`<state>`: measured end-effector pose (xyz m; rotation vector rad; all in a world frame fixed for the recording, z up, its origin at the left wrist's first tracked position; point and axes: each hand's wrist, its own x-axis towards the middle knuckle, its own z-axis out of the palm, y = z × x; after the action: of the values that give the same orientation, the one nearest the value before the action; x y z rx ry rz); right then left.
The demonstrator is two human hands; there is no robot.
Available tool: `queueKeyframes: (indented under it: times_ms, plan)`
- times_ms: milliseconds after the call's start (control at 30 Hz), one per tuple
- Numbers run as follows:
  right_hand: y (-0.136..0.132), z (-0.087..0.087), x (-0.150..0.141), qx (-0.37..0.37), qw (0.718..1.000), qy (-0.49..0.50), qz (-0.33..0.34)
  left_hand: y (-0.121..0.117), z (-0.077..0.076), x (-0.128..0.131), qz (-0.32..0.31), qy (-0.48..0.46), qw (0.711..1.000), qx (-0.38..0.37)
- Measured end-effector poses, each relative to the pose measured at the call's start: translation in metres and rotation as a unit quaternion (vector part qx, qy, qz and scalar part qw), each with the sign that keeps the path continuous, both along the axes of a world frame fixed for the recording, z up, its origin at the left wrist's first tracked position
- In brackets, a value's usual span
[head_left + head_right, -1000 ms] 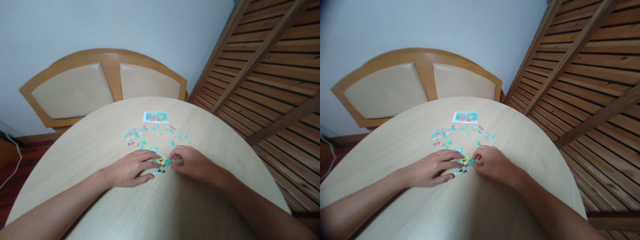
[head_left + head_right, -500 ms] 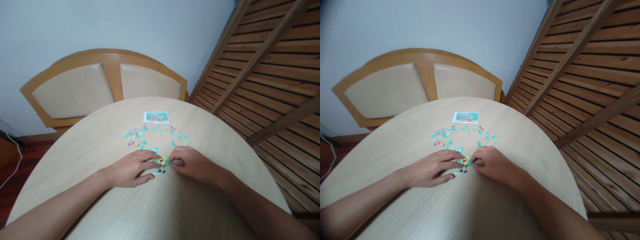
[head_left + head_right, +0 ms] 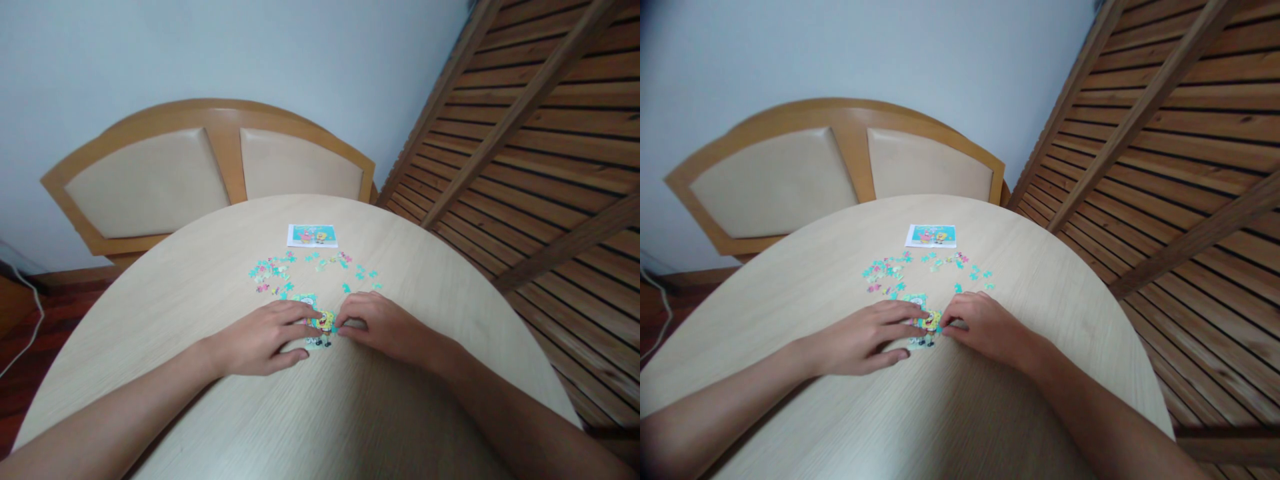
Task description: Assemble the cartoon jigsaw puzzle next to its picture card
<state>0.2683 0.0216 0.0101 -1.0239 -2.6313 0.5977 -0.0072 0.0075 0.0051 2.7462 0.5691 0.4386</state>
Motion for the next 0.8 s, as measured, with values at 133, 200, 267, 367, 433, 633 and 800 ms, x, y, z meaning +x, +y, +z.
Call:
queueKeyframes:
  times_ms: [133, 200, 267, 367, 433, 633, 800]
  plan:
    - [-0.002, 0.004, 0.005, 0.022, 0.999, -0.015, -0.020, 0.000, 0.000, 0.000, -0.003, 0.000, 1.000, 0.004]
    - [-0.001, 0.008, 0.009, 0.033, 0.999, -0.019, -0.025, 0.000, -0.001, 0.000, -0.003, 0.003, 1.000, 0.004]
    - [0.002, 0.011, 0.014, 0.042, 0.998, -0.020, -0.040, 0.001, -0.002, 0.000, -0.001, 0.006, 1.000, 0.002]
    - [0.013, 0.011, 0.026, 0.061, 0.988, -0.011, -0.141, 0.001, -0.003, 0.000, 0.004, 0.006, 1.000, 0.001]
    - [0.022, 0.006, 0.037, 0.077, 0.970, -0.008, -0.232, 0.001, -0.003, -0.001, 0.003, 0.005, 1.000, 0.002]
    - [0.043, -0.011, 0.064, 0.115, 0.934, -0.018, -0.339, 0.002, -0.003, -0.001, -0.005, 0.002, 1.000, 0.003]
    - [0.047, -0.019, 0.067, 0.111, 0.934, -0.024, -0.339, 0.001, -0.003, -0.001, -0.010, -0.006, 1.000, 0.009]
